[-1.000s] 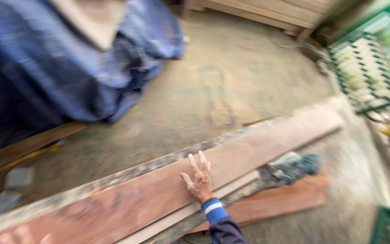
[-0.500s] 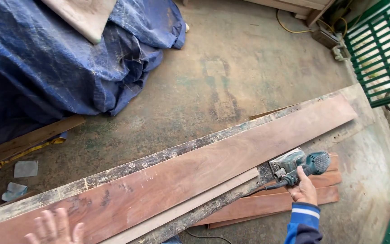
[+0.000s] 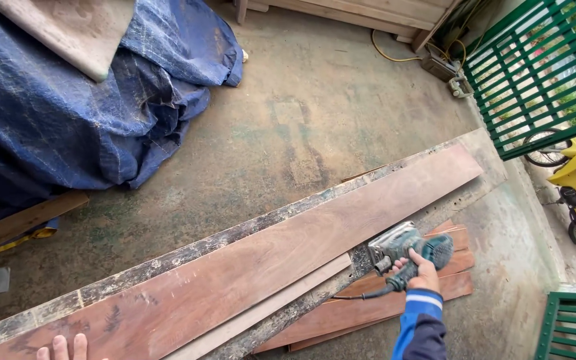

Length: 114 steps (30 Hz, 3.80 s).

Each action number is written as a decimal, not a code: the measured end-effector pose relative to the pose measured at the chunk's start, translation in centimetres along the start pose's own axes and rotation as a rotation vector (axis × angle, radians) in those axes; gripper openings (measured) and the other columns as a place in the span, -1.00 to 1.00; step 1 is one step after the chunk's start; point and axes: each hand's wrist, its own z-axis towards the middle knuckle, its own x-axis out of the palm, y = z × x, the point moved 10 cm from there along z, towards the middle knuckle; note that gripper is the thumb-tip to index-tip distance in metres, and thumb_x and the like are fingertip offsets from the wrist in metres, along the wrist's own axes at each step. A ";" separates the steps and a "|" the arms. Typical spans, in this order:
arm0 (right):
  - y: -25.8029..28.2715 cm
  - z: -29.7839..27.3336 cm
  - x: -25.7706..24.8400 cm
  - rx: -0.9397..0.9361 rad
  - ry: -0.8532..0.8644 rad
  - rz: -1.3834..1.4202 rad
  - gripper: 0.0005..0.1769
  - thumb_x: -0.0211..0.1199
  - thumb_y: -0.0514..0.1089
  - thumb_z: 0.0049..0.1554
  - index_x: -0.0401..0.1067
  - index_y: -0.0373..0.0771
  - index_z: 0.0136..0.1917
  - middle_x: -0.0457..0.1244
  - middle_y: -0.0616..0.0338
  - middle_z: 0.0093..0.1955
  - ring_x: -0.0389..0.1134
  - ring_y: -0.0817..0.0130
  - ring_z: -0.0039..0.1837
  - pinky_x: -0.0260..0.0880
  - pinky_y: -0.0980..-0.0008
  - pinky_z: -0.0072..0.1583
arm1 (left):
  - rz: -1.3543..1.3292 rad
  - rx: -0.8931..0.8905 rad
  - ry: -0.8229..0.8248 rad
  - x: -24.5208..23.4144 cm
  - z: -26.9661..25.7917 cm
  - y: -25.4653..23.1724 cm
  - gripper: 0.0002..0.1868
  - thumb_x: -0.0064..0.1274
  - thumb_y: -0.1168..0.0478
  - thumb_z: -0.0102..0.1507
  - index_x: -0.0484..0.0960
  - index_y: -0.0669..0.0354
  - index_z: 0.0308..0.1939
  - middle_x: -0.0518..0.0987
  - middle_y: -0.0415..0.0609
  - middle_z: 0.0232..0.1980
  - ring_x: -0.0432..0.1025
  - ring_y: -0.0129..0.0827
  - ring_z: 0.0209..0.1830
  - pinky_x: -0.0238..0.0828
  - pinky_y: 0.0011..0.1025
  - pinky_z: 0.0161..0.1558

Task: Sanding and wiping down a wooden board in a workshop.

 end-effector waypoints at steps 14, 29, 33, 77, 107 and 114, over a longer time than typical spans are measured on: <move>-14.8 -6.2 -10.0 0.036 0.223 -0.347 -0.73 0.24 -0.09 0.15 0.40 -0.21 0.09 0.31 0.16 -0.24 0.40 0.24 -0.24 0.45 0.17 -0.21 | -0.082 -0.459 0.226 -9.7 6.6 -1.5 -0.17 -0.01 -0.22 0.16 0.25 -0.12 0.49 0.11 0.01 0.62 -0.08 0.05 0.64 -0.25 0.45 0.49; -13.9 -30.7 21.6 -0.363 0.550 -1.453 -0.57 0.64 -0.11 -0.15 0.56 -0.41 -0.12 0.39 -0.07 -0.38 0.39 0.20 -0.32 0.40 0.20 -0.21 | -0.923 -0.592 0.159 -15.1 18.0 -3.7 -0.44 0.19 0.07 0.23 0.55 0.26 0.26 0.44 0.26 0.38 0.40 0.10 0.34 0.32 -0.14 0.33; -14.6 -36.8 29.3 -0.482 0.783 -1.711 -0.60 0.64 -0.07 -0.19 0.64 -0.40 -0.18 0.44 0.07 -0.35 0.39 0.35 -0.24 0.42 0.29 -0.10 | -1.169 -0.574 0.352 -17.6 23.7 -8.1 -0.37 0.17 -0.06 0.20 0.57 0.17 0.28 0.55 0.14 0.28 0.55 -0.09 0.06 0.54 -0.24 0.08; -27.1 -42.0 41.1 -0.673 1.195 -2.220 -0.60 0.58 -0.02 -0.22 0.61 -0.24 -0.13 0.49 -0.08 -0.23 0.57 0.09 -0.14 0.52 0.15 0.04 | -0.674 -0.702 0.096 -18.5 22.6 -8.3 -0.51 0.02 -0.15 0.31 0.69 0.25 -0.32 0.64 0.26 -0.37 0.57 0.08 -0.32 0.46 0.00 -0.19; -40.7 -61.1 46.6 -0.830 1.445 -2.125 -0.50 0.51 0.00 -0.19 0.54 -0.22 0.01 0.46 -0.12 -0.19 0.55 0.04 -0.13 0.54 0.14 0.03 | -0.529 -0.800 0.042 -26.6 11.4 8.3 -0.51 -0.01 -0.10 0.34 0.66 0.19 -0.50 0.62 0.25 -0.44 0.58 0.01 -0.43 0.50 -0.07 -0.22; -44.1 -65.7 47.4 -0.922 1.468 -2.106 -0.50 0.46 0.06 -0.17 0.57 -0.21 0.01 0.44 -0.13 -0.20 0.54 0.00 -0.12 0.54 0.11 0.03 | -0.487 -0.823 0.002 -28.6 8.1 12.5 -0.52 0.01 -0.09 0.32 0.64 0.18 -0.53 0.63 0.23 -0.43 0.58 0.02 -0.40 0.51 -0.09 -0.26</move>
